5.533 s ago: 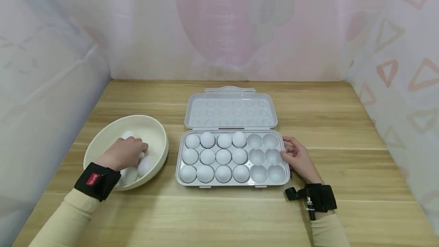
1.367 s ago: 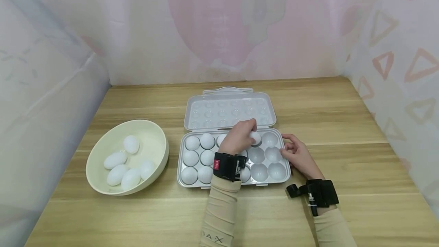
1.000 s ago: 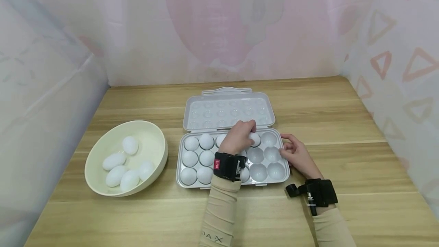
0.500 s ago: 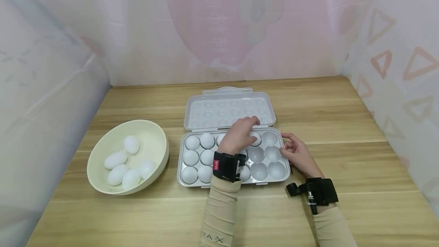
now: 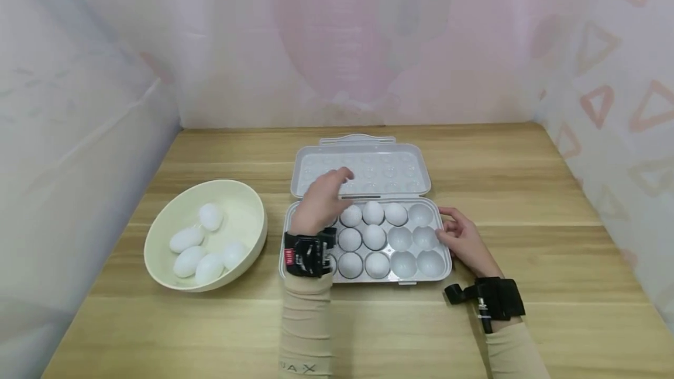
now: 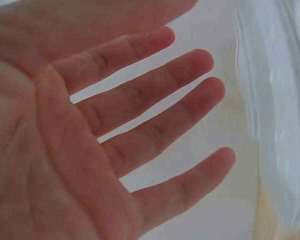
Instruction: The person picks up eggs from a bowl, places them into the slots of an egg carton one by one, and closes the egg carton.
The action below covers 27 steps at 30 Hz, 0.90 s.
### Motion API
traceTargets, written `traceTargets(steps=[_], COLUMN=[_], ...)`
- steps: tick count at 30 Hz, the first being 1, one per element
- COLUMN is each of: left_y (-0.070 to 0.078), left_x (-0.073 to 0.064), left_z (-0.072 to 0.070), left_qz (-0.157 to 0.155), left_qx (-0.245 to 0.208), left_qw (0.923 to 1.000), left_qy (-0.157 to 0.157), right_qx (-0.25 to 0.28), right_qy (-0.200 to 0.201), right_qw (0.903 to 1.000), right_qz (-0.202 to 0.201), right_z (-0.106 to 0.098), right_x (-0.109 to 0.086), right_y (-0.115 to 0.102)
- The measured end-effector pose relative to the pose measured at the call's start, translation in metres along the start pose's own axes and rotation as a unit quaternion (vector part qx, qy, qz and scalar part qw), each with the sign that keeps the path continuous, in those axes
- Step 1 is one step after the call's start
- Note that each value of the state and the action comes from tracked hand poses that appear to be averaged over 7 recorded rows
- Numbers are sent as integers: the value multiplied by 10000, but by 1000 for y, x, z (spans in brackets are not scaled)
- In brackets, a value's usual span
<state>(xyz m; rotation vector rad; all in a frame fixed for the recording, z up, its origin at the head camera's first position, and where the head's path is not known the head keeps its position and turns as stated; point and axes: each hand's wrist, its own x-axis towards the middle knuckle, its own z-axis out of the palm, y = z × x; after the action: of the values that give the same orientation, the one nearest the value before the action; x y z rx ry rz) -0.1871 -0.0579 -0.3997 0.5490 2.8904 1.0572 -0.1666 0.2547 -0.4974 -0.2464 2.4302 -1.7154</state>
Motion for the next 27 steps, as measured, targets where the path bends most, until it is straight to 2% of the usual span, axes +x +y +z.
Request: traceTargets(steps=[3, 6, 10, 13, 19, 23, 27], left_y=[-15, -26, -41, -53, -72, -83, -96], left_x=[-10, -22, -38, -49, -65, -73, -76], left_z=[-16, -31, -45, -53, -71, -82, -88], left_qz=[-14, -200, -490, -533, -269, -110, 93], left_qx=[23, 28, 165, 374, 864, 1195, 1341], left_qw=[9997, 9989, 9971, 9960, 9946, 9925, 9909], left_qy=[242, 414, 561, 607, 502, 252, -37], right_qx=[-69, -130, -132, -117, -139, -157, -185], right_qy=[47, 62, 56, 38, 128, 156, 180], right_qw=[10000, 9999, 9998, 9997, 9996, 9995, 9993], right_qz=[24, 70, 150, 189, 233, 233, 269], right_z=[-4, -7, -8, -9, -11, -11, -11], right_x=[-2, -2, -3, -2, -4, -5, -6], right_y=[1, 1, 2, 3, 4, 4, 4])
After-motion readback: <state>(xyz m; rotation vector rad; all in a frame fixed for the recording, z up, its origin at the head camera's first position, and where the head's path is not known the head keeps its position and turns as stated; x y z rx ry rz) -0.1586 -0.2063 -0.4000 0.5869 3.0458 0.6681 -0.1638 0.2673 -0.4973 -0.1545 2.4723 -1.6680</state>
